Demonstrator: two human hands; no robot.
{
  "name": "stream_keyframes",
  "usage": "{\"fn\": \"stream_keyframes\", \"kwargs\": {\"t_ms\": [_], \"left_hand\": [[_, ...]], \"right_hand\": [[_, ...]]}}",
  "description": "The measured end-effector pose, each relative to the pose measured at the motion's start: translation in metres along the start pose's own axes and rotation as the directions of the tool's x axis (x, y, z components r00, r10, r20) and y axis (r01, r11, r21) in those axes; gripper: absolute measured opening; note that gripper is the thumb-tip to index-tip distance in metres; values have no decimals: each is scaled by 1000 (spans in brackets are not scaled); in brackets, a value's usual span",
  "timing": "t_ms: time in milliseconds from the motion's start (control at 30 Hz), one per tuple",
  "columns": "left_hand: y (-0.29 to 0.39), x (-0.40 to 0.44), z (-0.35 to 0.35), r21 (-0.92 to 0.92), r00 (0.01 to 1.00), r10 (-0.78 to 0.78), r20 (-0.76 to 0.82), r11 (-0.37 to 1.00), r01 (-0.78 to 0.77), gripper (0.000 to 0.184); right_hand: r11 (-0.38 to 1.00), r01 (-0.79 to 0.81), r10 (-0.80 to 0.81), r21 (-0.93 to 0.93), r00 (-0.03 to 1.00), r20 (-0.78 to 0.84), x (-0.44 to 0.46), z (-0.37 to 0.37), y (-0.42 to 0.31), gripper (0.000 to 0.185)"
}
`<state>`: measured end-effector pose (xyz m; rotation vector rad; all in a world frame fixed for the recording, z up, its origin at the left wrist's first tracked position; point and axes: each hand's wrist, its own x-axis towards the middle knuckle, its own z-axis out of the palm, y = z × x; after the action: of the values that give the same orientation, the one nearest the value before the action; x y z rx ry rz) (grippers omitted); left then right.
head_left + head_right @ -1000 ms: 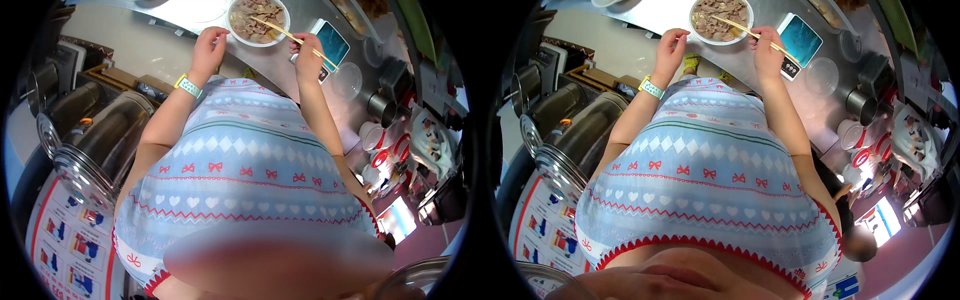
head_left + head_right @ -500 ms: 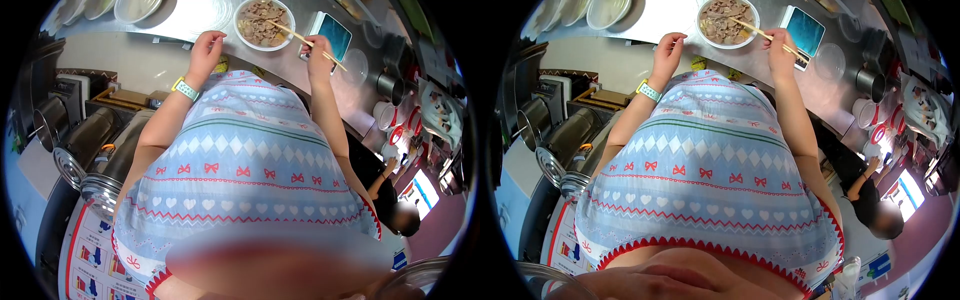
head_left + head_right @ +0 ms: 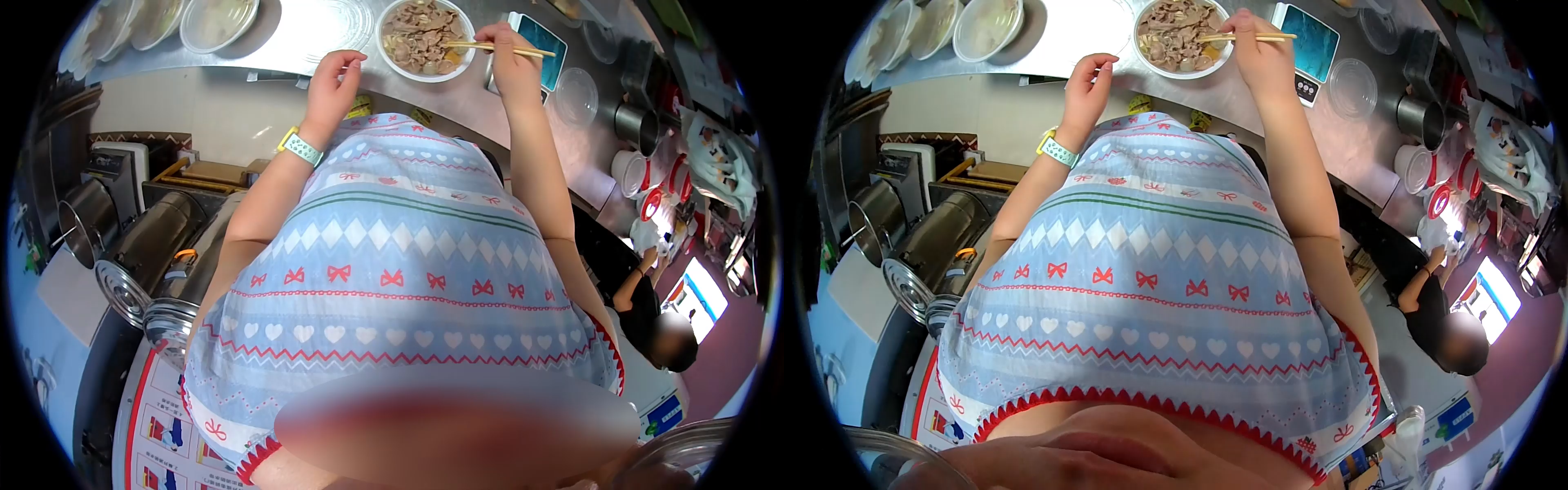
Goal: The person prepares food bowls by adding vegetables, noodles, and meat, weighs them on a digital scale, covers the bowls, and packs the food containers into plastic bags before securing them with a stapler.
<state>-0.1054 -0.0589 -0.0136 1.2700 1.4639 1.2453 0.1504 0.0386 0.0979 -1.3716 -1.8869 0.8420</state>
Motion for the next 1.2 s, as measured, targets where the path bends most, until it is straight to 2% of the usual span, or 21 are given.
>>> {"fn": "stream_keyframes", "kwargs": {"t_ms": [33,67,133,167,233,367,433,467,533,600,667,733,767,833,900,1000,1067,1100,1167,1200], "left_hand": [[-2,-1,-1,-7,1000,-7,6,1000,7,15],[-4,-2,-2,-14,1000,-14,12,1000,14,15],[-6,-4,-2,-27,1000,-25,10,999,25,14],[-7,-4,-2,-37,999,-34,9,999,35,14],[-8,-5,-3,-38,999,-37,12,999,38,14],[-8,-4,-7,-6,1000,11,7,1000,-11,14],[-8,-5,-7,-17,1000,-18,-4,1000,18,14],[-7,-6,-5,-28,999,-48,-11,998,48,15],[-6,-6,-4,-38,998,-70,-5,997,70,15],[-4,-5,-4,-45,996,-93,-2,995,93,15],[-1,-4,-5,-2,999,-35,-4,999,35,15],[0,-3,-7,14,1000,-24,-11,1000,25,15],[0,-3,-7,27,1000,-12,-13,1000,12,15],[-4,-3,-7,5,999,-38,-15,999,38,15],[-4,-3,-5,-16,998,-63,-17,998,63,15],[-2,-2,-4,-30,998,-68,-13,997,67,15],[4,3,-4,94,997,67,28,993,-69,14],[10,6,-4,94,997,66,30,993,-69,14],[23,13,-3,195,978,188,92,960,-203,15],[26,15,-1,193,978,187,91,960,-201,15]], "right_hand": [[994,-111,111,8,994,-16,-3,-2,-5,36],[994,-112,112,6,994,-14,-3,1,0,36],[987,11,-14,-159,1000,-17,-5,15,15,40],[987,11,-14,-160,1000,-18,-7,20,15,40],[951,14,-6,-308,1000,28,-8,29,15,40],[986,19,-14,-168,999,36,-3,20,17,36],[986,-155,155,-58,988,-6,-1,10,5,34],[986,-157,157,-59,988,-6,-1,12,8,34],[987,-6,6,-162,1000,0,-1,25,20,36],[983,40,-49,-179,998,-46,-3,33,35,37],[977,91,-109,-192,990,-85,-1,28,38,38],[979,-190,195,68,977,-81,-1,11,26,40],[979,-191,196,67,977,-81,-2,11,26,40],[930,-233,263,284,962,-75,-4,15,26,39],[937,-220,256,273,961,-106,-6,30,26,39],[991,-119,121,66,993,-19,-2,41,29,43],[993,-116,117,19,993,-31,0,36,27,43],[993,-112,111,-31,993,-44,1,32,25,42],[996,-92,92,2,994,-62,2,26,25,41],[997,-69,71,35,994,-79,2,24,25,40]]}}
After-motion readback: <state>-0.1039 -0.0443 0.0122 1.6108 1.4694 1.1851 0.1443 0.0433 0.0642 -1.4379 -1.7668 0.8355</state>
